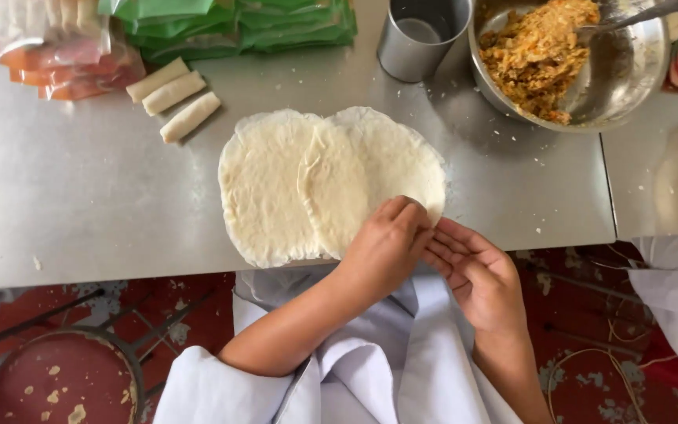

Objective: The person prepares lumpia by placing filling onto wrappers and rolling them, then packs the finished rolls into plastic bags.

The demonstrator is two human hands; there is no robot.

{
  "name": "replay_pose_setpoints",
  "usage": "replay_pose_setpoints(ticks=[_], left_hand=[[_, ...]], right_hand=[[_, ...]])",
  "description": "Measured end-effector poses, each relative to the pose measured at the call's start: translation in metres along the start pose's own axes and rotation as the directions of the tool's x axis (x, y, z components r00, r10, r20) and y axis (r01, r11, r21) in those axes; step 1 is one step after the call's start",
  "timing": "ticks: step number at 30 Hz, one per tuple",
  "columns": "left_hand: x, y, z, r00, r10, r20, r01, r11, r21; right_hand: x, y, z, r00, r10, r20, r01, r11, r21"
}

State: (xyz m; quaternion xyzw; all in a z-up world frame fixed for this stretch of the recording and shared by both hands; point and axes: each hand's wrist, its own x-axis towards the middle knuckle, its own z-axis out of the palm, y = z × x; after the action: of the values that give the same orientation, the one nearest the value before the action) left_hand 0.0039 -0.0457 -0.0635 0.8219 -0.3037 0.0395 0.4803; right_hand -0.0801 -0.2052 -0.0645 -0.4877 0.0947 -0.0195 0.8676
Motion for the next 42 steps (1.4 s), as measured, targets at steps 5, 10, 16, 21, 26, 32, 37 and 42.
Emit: replay_pose_setpoints(ticks=[5, 10, 16, 21, 26, 32, 37, 42], left_hand=[[0.001, 0.021, -0.040, 0.948, -0.317, 0.038, 0.312, 0.894, -0.322], [-0.002, 0.033, -0.050, 0.910, -0.414, -0.001, 0.338, 0.746, -0.574], [-0.006, 0.026, -0.047, 0.904, -0.424, 0.059, 0.350, 0.652, -0.673], [-0.005, 0.026, -0.051, 0.920, -0.381, 0.097, 0.342, 0.656, -0.673], [-0.006, 0.019, -0.054, 0.943, -0.332, -0.025, 0.261, 0.783, -0.564], [-0.001, -0.001, -0.051, 0.957, -0.259, -0.130, 0.203, 0.920, -0.336], [0.003, 0.019, -0.054, 0.971, -0.193, -0.141, 0.118, 0.900, -0.419], [-0.007, -0.001, -0.061, 0.960, -0.199, -0.195, 0.134, 0.944, -0.303]], right_hand=[[-0.005, -0.001, 0.018, 0.996, -0.090, -0.015, 0.087, 0.988, -0.128], [0.000, -0.007, 0.036, 0.976, -0.217, 0.009, 0.205, 0.908, -0.366], [0.006, -0.011, 0.049, 0.972, -0.231, 0.036, 0.208, 0.783, -0.587], [0.006, -0.004, 0.042, 0.965, -0.263, -0.008, 0.198, 0.743, -0.639], [0.010, -0.018, 0.054, 0.959, -0.282, -0.024, 0.197, 0.726, -0.659], [0.015, -0.014, 0.045, 0.962, -0.272, 0.007, 0.221, 0.768, -0.601], [0.018, -0.022, 0.052, 0.961, -0.277, 0.010, 0.242, 0.819, -0.520], [0.026, -0.031, 0.036, 0.939, -0.341, -0.044, 0.203, 0.653, -0.729]])
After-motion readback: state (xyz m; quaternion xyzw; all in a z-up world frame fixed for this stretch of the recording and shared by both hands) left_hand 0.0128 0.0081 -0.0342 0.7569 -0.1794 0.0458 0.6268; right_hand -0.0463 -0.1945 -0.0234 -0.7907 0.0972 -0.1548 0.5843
